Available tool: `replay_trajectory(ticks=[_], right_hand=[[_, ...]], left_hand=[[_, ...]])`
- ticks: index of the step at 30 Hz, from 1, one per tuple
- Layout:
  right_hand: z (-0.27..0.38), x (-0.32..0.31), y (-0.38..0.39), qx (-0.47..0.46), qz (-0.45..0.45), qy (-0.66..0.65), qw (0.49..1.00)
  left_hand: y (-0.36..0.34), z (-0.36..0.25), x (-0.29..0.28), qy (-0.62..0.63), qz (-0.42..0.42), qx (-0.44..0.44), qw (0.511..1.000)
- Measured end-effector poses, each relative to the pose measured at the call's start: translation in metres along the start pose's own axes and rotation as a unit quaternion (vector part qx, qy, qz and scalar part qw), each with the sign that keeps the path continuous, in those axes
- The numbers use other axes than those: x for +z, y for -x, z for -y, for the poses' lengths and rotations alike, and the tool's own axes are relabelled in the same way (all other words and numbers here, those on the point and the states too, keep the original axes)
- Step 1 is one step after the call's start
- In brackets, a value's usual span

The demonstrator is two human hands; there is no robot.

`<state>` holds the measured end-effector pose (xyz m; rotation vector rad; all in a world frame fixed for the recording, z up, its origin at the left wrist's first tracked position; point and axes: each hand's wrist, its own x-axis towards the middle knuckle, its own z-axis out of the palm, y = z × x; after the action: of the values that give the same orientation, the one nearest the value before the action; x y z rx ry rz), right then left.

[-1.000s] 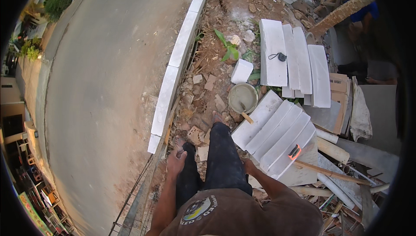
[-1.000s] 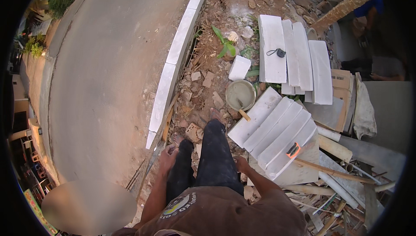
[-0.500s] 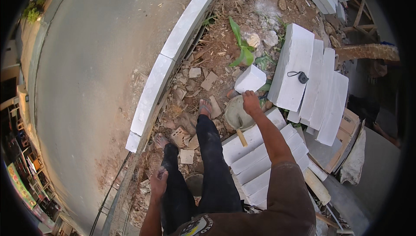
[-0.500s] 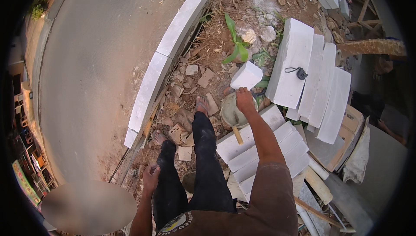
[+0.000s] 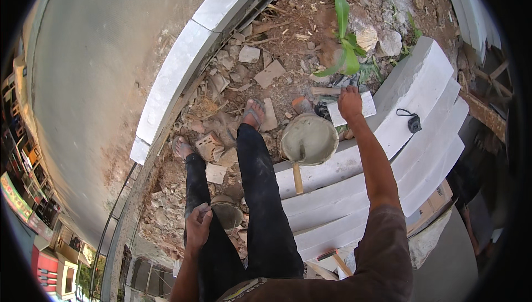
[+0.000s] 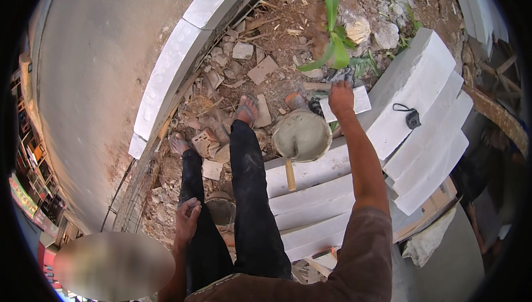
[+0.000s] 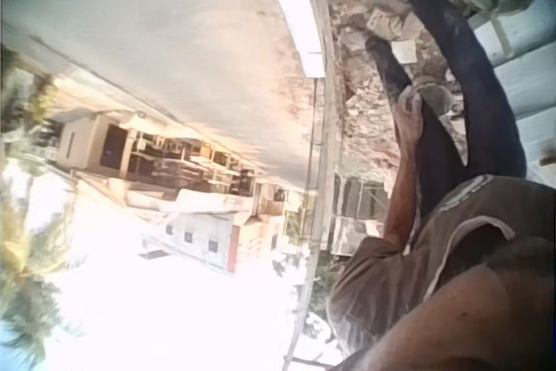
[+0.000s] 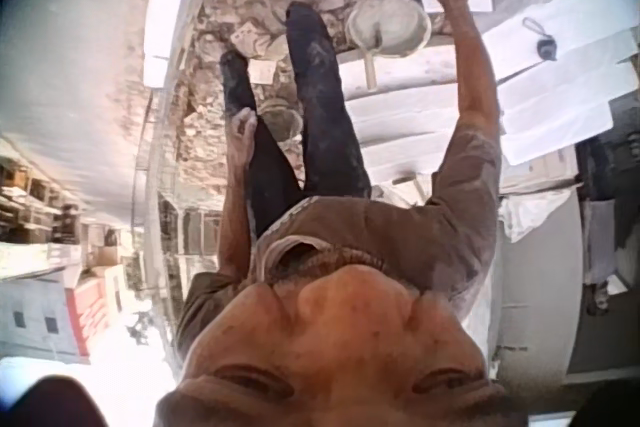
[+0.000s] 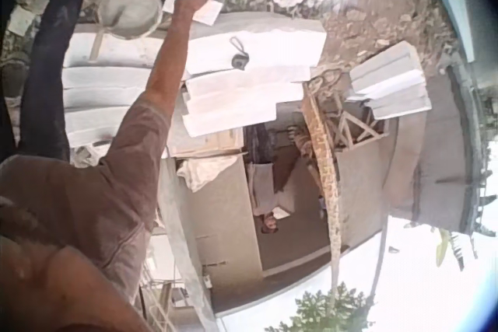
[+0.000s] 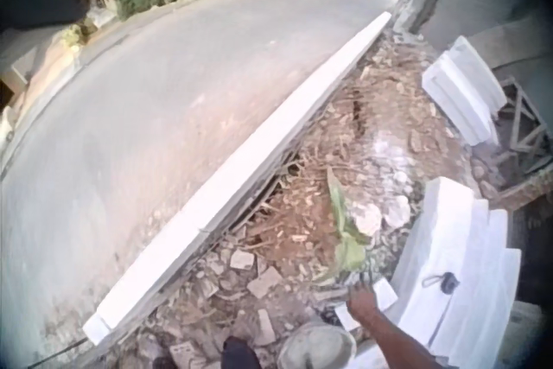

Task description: The person measures and cuts white rectangular tiles using a hand saw and tape measure. They apply mortar to the back of the tiles and the ground using a trowel, then place the tiles along a curved curb. The person uses a hammer to tap the tiles into position and adjusts them for alignment.

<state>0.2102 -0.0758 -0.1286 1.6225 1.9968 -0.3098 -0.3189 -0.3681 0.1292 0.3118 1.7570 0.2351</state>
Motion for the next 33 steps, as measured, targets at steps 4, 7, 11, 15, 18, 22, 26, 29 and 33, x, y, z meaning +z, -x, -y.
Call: replay_trajectory(ticks=[4, 7, 11, 15, 18, 22, 26, 29, 33], right_hand=[[0.041, 0.052, -0.033, -0.076, 0.049, -0.031, 0.995], [0.076, 0.080, -0.051, -0.060, 0.081, 0.027, 0.995], [0.066, 0.080, -0.050, -0.038, 0.125, 0.076, 0.989], [0.030, 0.036, -0.052, 0.014, 0.046, -0.028, 0.998], [-0.034, -0.002, -0.043, 0.040, 0.049, -0.096, 0.993], [-0.085, -0.035, 0.021, -0.009, -0.054, -0.234, 0.971], [-0.056, -0.078, 0.051, 0.018, -0.134, -0.294, 0.946], [-0.040, -0.097, 0.070, 0.083, -0.129, -0.269, 0.951], [-0.031, -0.112, 0.104, 0.228, -0.106, -0.436, 0.864]], left_hand=[[-0.010, -0.003, 0.017, -0.026, 0.012, -0.029, 0.999], [-0.012, -0.002, 0.023, -0.010, -0.007, -0.031, 0.999], [-0.009, 0.000, 0.017, 0.016, -0.034, -0.048, 0.998], [0.003, -0.006, 0.012, 0.031, -0.067, -0.056, 0.996], [0.010, -0.013, 0.004, 0.046, -0.073, -0.043, 0.995], [0.022, -0.022, -0.013, 0.054, -0.068, -0.029, 0.996], [0.034, -0.022, -0.035, 0.044, -0.109, -0.018, 0.993], [0.040, 0.005, -0.060, 0.025, -0.144, -0.006, 0.989], [0.051, 0.047, -0.093, -0.025, -0.197, 0.002, 0.980]])
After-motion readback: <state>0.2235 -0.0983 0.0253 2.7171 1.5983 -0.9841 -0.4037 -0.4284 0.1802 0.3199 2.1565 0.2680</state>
